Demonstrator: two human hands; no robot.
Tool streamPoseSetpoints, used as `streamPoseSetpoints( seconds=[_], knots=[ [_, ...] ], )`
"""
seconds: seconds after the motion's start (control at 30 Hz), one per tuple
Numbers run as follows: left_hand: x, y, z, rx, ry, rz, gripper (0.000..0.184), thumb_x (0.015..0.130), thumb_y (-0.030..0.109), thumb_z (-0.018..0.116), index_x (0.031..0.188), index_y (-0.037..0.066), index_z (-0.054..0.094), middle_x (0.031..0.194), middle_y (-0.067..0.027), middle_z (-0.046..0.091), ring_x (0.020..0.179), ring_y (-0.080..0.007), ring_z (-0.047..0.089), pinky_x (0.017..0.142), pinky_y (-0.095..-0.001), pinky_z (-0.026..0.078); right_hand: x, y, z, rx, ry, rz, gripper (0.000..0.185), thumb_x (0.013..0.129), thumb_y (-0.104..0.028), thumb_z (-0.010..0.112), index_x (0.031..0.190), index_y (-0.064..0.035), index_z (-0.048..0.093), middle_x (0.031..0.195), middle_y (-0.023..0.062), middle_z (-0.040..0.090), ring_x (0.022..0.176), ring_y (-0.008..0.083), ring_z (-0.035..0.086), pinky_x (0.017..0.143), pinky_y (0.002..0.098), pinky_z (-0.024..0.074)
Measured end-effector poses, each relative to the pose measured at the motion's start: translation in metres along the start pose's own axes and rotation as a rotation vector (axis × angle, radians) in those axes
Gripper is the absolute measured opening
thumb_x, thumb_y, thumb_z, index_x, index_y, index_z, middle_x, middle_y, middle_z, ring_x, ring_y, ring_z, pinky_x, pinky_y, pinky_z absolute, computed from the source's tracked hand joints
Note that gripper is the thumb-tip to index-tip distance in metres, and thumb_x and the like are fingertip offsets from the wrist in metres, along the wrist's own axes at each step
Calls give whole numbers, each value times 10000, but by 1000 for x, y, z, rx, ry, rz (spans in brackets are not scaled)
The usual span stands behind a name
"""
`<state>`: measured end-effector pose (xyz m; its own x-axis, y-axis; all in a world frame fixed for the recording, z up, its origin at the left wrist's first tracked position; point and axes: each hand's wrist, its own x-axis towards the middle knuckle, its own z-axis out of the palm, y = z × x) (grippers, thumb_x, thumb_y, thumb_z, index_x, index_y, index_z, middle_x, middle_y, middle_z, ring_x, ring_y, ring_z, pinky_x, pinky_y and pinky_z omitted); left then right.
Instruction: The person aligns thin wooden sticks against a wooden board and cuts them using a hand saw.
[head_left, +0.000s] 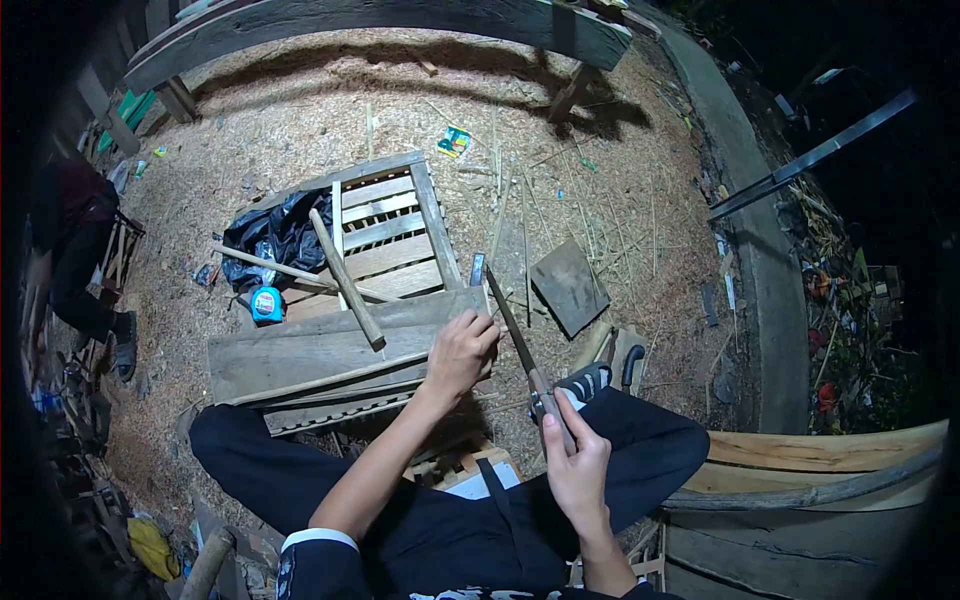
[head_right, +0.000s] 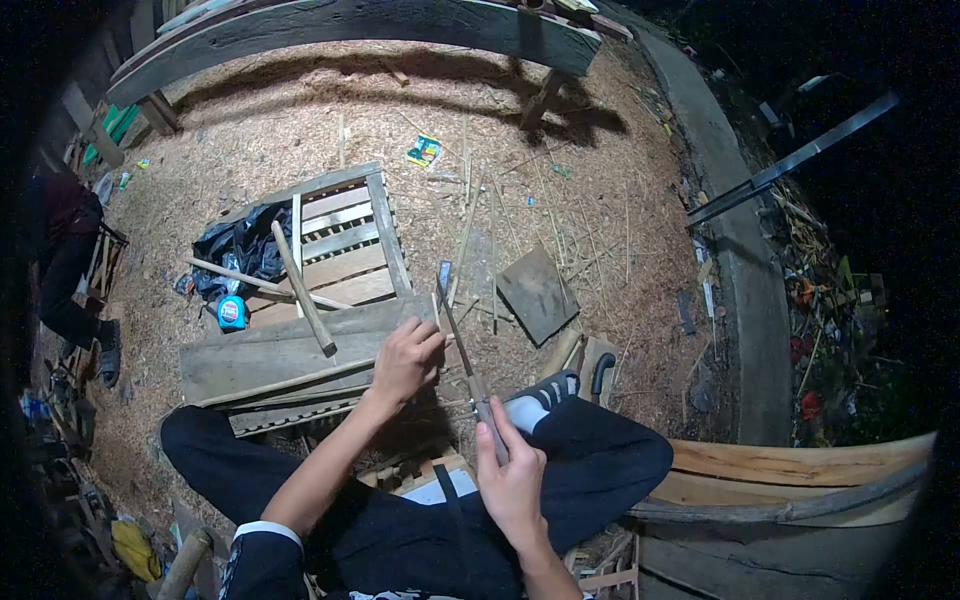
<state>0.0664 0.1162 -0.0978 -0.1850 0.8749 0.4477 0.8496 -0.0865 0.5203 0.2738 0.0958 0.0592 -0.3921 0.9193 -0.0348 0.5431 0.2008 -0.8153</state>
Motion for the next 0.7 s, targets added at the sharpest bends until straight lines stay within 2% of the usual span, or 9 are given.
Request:
streamPoseSetpoints(
  seconds=[0.03,0.13,0.23,0.43,0.5,0.53,0.6,0.63,0.7],
  knots=[
    [-1,3,0,-3,2,-2,209,775,87,745,953,50,641,973,-93,594,954,-304,598,798,-428,526,0,5,3,0,7,23,428,1047,-181,666,1372,96,631,1040,244,782,892,89,680,787,313,572],
    [-5,9,0,-48,48,-66,270,757,84,750,1005,53,649,1024,-105,612,978,-312,604,827,-433,526,-1,-6,-5,8,-4,75,424,1046,-178,666,1370,93,634,1014,230,786,867,74,660,764,308,568],
    [-8,3,2,-46,-6,-15,342,724,72,766,1037,38,634,1101,-130,629,1026,-325,608,864,-432,521,0,3,-2,39,0,76,418,1048,-177,662,1368,92,637,997,227,786,844,66,650,738,302,565],
    [-8,3,3,-49,25,10,267,771,82,741,1007,31,628,1088,-126,629,1017,-321,611,858,-428,518,-7,-3,3,9,23,13,417,1053,-162,649,1382,93,624,1006,236,783,879,73,659,762,311,568],
    [-7,2,5,-43,45,22,246,786,83,731,1004,30,630,1078,-124,630,1011,-318,613,855,-423,518,-9,-4,5,23,-22,203,415,1051,-153,643,1388,89,622,1096,271,770,967,128,715,829,322,572],
    [-7,1,7,-40,58,33,226,801,84,721,1001,28,632,1069,-121,632,1005,-314,615,852,-418,519,-9,1,8,22,-22,202,415,1051,-153,643,1388,89,622,1096,271,770,967,128,715,829,322,572],
    [-7,1,7,-48,38,39,214,806,80,717,996,28,633,1052,-119,630,1003,-310,616,850,-414,520,-14,17,18,-10,37,64,416,1045,-145,648,1389,88,623,1146,285,755,1042,210,751,886,335,569],
    [-6,-1,6,-48,27,38,202,811,77,713,990,27,635,1036,-116,627,1001,-306,618,848,-410,521,-16,21,19,-23,29,103,415,1039,-133,651,1388,90,625,1159,291,750,1066,263,761,915,349,567],
    [-7,-3,3,-55,18,68,198,812,77,712,989,28,637,1020,-115,622,998,-304,618,847,-408,522,-22,22,17,25,45,102,413,1038,-134,650,1385,89,628,1157,289,751,1072,270,760,917,351,567]
  ],
)
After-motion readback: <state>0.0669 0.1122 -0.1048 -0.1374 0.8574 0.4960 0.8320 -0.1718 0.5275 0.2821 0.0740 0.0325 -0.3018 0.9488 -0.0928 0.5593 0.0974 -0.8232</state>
